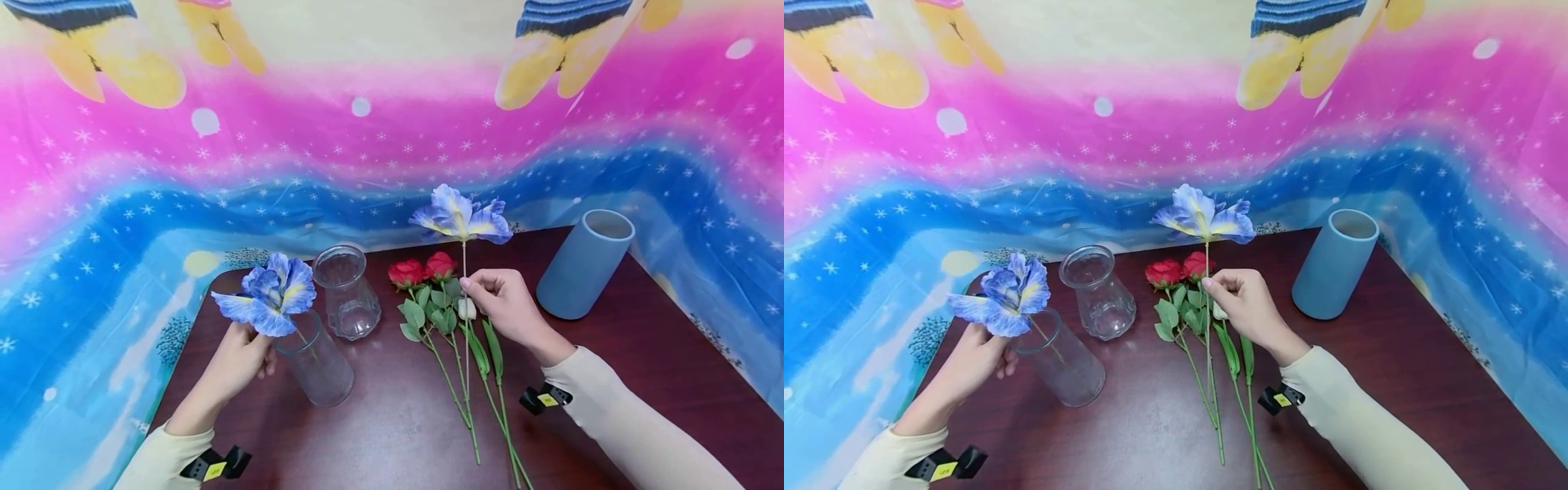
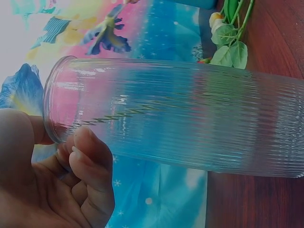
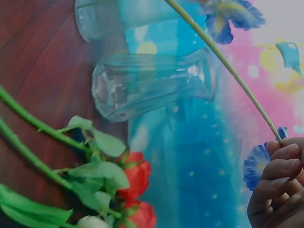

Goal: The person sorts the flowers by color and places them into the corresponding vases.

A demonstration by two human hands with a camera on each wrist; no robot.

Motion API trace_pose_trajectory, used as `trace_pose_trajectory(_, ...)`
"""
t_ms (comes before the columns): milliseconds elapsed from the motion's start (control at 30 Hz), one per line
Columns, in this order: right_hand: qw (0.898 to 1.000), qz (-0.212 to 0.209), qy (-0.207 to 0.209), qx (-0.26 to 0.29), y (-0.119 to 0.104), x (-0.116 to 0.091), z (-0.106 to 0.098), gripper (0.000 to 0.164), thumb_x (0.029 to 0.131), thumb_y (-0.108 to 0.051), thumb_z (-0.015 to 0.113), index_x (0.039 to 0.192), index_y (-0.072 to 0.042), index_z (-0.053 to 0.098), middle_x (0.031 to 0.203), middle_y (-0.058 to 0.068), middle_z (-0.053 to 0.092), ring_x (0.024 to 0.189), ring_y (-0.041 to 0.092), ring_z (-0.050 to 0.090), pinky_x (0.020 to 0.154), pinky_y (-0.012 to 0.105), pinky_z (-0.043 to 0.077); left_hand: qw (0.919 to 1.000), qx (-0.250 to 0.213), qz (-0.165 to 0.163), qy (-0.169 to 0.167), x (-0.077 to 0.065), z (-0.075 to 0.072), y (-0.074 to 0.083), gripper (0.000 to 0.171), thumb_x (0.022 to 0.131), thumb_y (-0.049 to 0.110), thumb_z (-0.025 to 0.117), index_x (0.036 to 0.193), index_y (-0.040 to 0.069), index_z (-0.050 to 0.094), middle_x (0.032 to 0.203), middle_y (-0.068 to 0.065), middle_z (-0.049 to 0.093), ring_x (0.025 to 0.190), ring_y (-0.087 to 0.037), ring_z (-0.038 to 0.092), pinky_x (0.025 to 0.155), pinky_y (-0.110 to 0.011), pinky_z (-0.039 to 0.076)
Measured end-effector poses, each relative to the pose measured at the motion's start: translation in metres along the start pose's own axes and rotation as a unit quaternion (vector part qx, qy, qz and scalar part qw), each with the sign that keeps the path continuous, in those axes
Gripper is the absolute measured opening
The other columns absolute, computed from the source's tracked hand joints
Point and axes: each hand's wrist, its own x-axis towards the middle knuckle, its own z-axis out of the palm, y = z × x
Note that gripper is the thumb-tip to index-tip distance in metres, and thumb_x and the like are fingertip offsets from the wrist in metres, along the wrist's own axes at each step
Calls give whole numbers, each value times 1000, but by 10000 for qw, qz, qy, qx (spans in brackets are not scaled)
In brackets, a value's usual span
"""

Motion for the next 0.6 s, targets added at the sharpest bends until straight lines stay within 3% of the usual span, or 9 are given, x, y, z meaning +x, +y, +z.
trace_pose_trajectory(433, 9980, -513, 331, 177, -36, 3, 12, 21, 100, -8, 61, 82, -8, 73, 53, -4, 47, 48, 8, 35, 46, 30, 33, 10000, -42, 34, 14, 1, 0, -2, 43, 109, 26, 43, 77, 0, 55, 56, -9, 56, 45, -21, 55, 48, -35, 52)
trace_pose_trajectory(600, 9952, -702, 473, 499, -51, 7, 20, 19, 99, -5, 62, 83, -5, 73, 53, -6, 41, 46, 8, 31, 43, 30, 27, 10000, -63, 42, 8, 1, 0, -3, 44, 109, 27, 43, 76, 1, 55, 56, -9, 56, 45, -24, 55, 49, -38, 53)
